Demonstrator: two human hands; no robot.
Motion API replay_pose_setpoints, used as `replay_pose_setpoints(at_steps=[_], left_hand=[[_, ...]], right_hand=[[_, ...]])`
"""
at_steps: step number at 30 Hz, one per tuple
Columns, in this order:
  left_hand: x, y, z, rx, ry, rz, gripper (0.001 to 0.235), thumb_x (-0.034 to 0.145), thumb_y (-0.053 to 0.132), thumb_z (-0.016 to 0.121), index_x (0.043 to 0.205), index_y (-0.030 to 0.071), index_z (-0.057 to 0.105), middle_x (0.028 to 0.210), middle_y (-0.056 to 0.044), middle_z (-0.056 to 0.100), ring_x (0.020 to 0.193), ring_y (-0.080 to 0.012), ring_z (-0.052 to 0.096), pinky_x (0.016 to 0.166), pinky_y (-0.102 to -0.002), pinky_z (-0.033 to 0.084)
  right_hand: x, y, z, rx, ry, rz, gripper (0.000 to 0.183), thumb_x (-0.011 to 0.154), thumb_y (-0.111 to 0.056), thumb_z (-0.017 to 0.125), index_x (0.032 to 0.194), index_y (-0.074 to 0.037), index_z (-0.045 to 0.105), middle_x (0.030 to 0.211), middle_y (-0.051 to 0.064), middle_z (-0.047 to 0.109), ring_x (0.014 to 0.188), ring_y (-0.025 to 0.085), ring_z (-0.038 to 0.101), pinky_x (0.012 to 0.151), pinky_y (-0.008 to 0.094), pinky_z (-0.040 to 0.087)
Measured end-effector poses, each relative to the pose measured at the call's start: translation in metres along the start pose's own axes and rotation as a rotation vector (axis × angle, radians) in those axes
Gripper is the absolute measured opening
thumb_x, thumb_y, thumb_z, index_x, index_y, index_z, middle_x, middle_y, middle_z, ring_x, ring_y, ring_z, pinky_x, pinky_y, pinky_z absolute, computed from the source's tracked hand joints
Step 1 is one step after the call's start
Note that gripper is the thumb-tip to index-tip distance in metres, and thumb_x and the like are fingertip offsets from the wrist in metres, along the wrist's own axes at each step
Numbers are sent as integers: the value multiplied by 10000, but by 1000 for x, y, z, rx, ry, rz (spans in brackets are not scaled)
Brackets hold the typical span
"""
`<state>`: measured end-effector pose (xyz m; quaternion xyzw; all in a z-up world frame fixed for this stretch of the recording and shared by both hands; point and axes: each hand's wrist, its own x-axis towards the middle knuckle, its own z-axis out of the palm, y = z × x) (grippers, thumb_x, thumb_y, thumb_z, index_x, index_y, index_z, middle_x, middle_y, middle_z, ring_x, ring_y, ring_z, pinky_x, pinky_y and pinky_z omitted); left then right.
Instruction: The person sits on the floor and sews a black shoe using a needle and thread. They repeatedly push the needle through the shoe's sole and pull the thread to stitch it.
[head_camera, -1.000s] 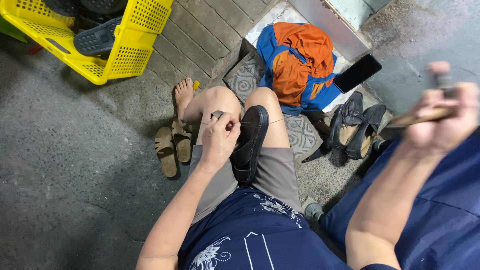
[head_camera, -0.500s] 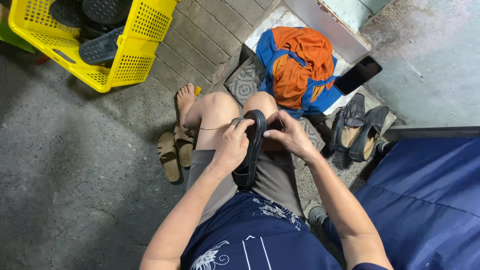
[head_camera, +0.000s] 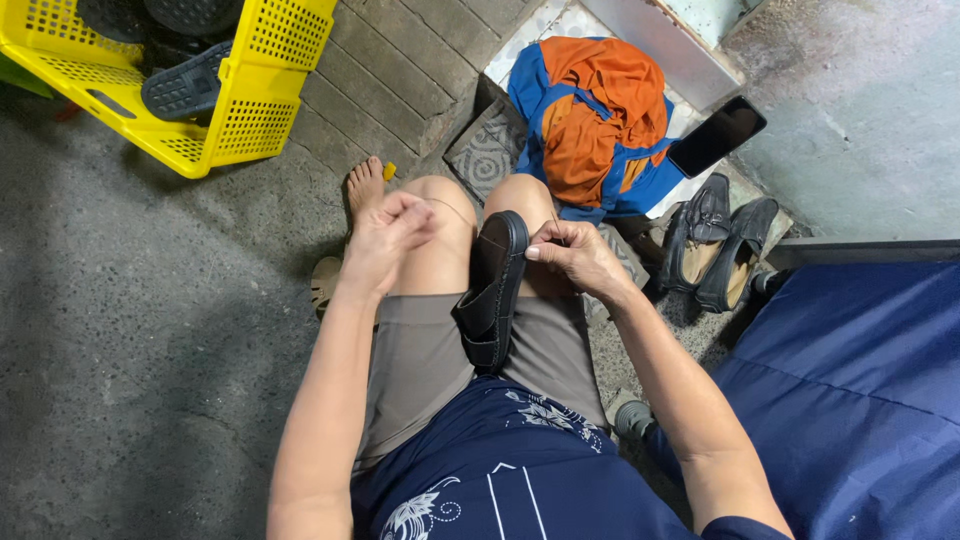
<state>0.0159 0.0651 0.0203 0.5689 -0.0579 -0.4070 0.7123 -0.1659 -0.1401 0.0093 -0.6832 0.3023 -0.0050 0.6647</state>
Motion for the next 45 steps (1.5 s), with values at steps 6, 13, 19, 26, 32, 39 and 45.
replay_pose_setpoints(at_steps=[6,13,19,26,32,39,45], left_hand=[[-37,-10,49,272,-410,80,52,844,49,696,799,67,714,657,-27,612,607,-105,661,598,-249,579],[-24,-19,50,946,-286,165,160,888,360,638,842,220,697,689,-113,625,751,-308,667,687,-383,501],[-24,-46,51,858,-149,48,159,864,344,660,775,222,714,633,-25,652,674,-196,654,622,-298,487],[-64,-13,11,472,71,156,110,893,143,666,877,35,672,647,-114,580,546,-162,614,590,-288,526],[-84,24,66,527,216,-210,389,820,270,701,1143,95,575,908,-186,618,850,-355,661,758,-417,504],[-23,-20,-81,162,360,22,117,806,-7,600,865,66,668,765,-88,630,692,-193,655,662,-306,573],[-58,-4,-202,635,1144,219,496,858,-22,442,1334,111,408,1109,-201,447,850,-266,608,688,-430,505]], right_hand=[[-3,-7,1,22,-27,-16,120,757,-134,791,770,-65,693,461,25,488,404,55,446,366,158,330],[-2,-3,1,6,0,9,119,752,-137,801,759,-70,703,451,45,488,416,59,436,366,159,328],[3,-2,2,-22,-7,-16,138,728,-154,816,744,-73,706,453,55,502,412,67,446,359,167,336],[-48,-79,-6,-55,-106,58,64,765,-75,745,765,-31,700,461,74,538,394,69,441,324,170,322],[-76,-151,18,-13,-288,-188,52,784,-38,730,827,-8,725,580,107,617,491,107,519,432,217,404],[-60,-91,3,124,67,-187,218,838,-41,691,1048,-10,641,513,79,517,407,99,461,279,181,342],[-77,-1,24,-144,247,-335,389,881,-133,533,1248,-22,467,1060,82,572,1018,174,545,964,315,418]])
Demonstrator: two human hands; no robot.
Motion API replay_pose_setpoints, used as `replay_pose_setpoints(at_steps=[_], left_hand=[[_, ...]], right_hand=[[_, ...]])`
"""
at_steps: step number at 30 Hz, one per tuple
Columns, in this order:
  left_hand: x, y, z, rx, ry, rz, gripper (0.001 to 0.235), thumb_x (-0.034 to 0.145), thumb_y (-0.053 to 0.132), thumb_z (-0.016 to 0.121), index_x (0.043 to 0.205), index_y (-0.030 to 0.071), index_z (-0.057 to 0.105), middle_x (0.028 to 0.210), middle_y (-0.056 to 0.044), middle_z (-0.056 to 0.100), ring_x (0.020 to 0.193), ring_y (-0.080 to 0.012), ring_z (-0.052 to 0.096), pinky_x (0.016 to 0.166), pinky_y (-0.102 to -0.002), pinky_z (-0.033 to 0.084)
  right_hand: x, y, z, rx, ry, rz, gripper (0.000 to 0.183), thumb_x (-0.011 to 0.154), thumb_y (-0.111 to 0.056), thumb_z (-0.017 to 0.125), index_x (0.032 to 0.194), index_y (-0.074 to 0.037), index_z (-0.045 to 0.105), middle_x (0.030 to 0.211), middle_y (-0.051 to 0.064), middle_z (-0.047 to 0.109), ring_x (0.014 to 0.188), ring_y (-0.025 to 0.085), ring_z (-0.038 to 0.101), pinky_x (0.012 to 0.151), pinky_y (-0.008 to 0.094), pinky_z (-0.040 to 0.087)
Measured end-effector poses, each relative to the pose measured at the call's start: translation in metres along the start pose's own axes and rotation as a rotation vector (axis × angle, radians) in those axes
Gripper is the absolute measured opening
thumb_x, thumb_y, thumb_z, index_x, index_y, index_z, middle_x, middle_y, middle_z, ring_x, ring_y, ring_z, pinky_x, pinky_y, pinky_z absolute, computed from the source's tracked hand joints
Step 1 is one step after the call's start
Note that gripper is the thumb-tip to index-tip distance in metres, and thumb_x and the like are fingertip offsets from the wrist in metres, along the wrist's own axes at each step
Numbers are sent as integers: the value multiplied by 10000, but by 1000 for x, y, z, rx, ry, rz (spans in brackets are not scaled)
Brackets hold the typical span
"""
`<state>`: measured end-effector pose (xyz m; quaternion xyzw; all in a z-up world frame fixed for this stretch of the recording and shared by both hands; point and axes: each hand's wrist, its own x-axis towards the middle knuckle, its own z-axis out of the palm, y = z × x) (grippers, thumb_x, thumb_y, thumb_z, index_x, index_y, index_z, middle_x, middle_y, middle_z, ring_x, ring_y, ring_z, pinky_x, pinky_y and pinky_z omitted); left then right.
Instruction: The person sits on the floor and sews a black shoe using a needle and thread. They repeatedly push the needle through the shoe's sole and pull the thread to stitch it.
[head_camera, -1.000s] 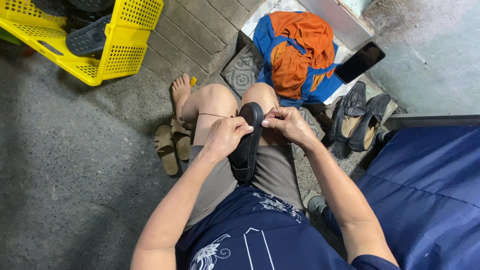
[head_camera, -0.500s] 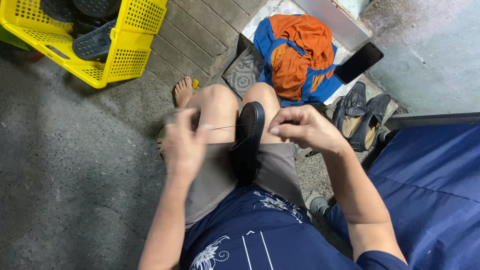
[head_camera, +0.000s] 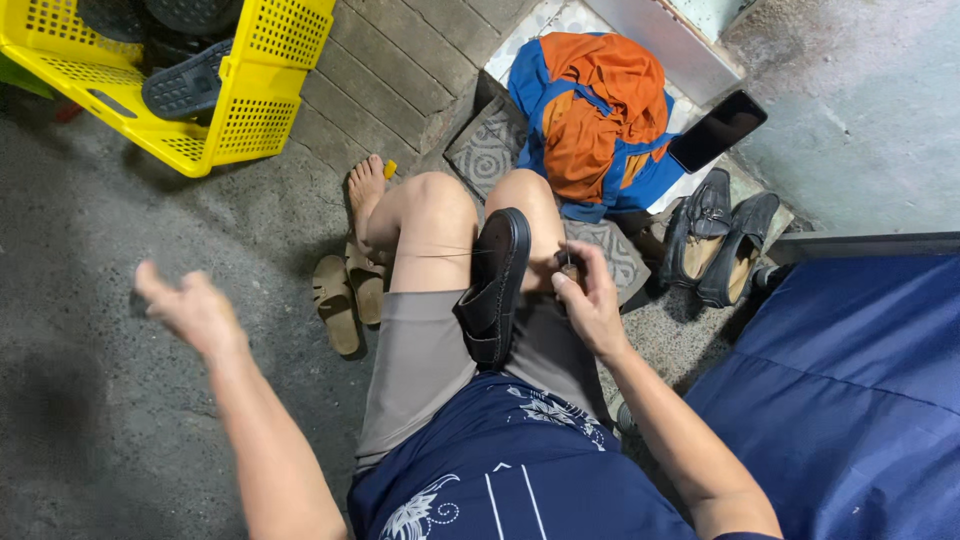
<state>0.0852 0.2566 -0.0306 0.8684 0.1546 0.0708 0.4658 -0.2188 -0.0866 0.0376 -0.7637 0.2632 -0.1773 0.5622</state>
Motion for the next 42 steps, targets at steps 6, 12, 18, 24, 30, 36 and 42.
replay_pose_setpoints(at_steps=[6,12,18,24,30,36,42], left_hand=[[-118,136,45,-293,-773,478,274,914,117,651,1177,45,640,1125,-185,652,1116,-346,607,883,-413,515],[-169,134,135,-401,-1232,438,333,848,176,728,1178,199,684,981,-50,686,892,-39,541,847,-285,509],[-169,150,143,-187,-1337,493,282,823,304,724,1101,255,723,872,-140,610,734,-184,526,722,-301,468],[-168,153,142,-208,-1387,434,305,814,347,744,1100,246,709,1008,-123,663,933,-197,582,830,-271,466],[-169,149,146,-214,-1395,436,283,809,309,745,1076,220,709,1044,-69,707,1005,-182,599,832,-253,466],[-168,144,154,-205,-1417,428,291,801,325,752,1072,226,709,1039,-49,707,1012,-185,612,836,-262,482],[-169,140,161,-205,-1422,440,282,799,311,757,1062,220,713,1028,-60,708,1001,-217,613,835,-283,498]], right_hand=[[-1,20,-10,-342,-60,-342,427,865,-84,675,1289,-104,630,914,132,695,856,301,679,749,406,548],[-2,21,-21,-502,-94,-170,386,858,-181,694,1239,-243,673,952,128,696,913,345,678,726,431,540],[1,2,-21,-596,-129,-109,355,908,-240,625,1258,-292,649,819,205,653,803,438,658,615,500,501],[1,-15,-22,-706,-156,-154,404,912,-260,599,1308,-338,609,709,190,601,722,415,651,585,471,506],[6,-37,-26,-817,-214,-160,434,929,-242,560,1349,-355,562,662,171,566,661,398,643,568,454,496],[19,-40,-40,-948,-350,-169,477,925,-220,546,1379,-365,527,626,140,535,563,342,611,541,412,492],[25,-42,-40,-990,-425,-137,468,914,-238,556,1375,-319,532,655,196,562,605,390,634,552,456,487]])
